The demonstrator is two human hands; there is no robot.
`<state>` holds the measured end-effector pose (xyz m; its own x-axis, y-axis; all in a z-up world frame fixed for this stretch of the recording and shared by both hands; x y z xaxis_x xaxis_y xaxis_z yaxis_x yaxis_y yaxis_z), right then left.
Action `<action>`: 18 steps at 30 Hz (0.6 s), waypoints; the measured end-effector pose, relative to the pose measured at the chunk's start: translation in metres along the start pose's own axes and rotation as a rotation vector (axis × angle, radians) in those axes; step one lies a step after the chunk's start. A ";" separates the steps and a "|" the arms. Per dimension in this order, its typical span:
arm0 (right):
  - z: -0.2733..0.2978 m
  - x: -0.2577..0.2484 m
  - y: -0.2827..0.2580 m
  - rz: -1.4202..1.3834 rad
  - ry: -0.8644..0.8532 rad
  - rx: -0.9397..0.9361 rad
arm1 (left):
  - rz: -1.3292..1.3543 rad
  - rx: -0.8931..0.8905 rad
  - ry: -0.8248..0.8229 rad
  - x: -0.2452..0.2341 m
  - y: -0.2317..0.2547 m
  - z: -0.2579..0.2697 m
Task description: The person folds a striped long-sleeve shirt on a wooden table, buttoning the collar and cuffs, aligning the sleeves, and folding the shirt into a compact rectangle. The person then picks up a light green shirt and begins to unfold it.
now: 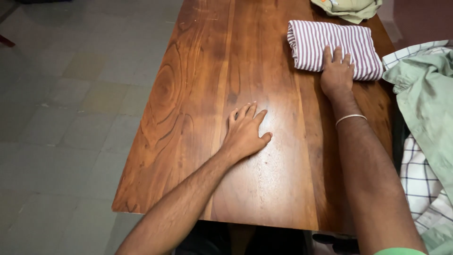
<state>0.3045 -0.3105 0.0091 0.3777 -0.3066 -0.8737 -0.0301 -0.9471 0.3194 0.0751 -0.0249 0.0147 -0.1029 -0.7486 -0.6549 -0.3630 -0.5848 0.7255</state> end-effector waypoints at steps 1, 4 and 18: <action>0.001 -0.001 0.001 -0.019 0.004 -0.009 | 0.000 -0.002 -0.003 0.000 0.000 0.000; 0.010 -0.005 0.007 -0.064 0.014 -0.034 | -0.008 0.008 -0.001 0.000 0.000 0.000; 0.097 -0.047 0.217 0.501 -0.006 0.369 | -0.017 0.055 0.077 0.005 -0.013 -0.005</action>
<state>0.1899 -0.5112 0.0840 0.2294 -0.7214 -0.6534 -0.5207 -0.6581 0.5439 0.0834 -0.0228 0.0030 -0.0256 -0.7618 -0.6473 -0.4149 -0.5810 0.7002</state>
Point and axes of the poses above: each hand's wrist, its own z-axis away from the middle knuckle, its own x-axis out of the palm, y = z × x, the point moved 8 cm from there along -z, towards the middle knuckle, and after that the axes turned 15 degrees about z, right-handed, at the moved point
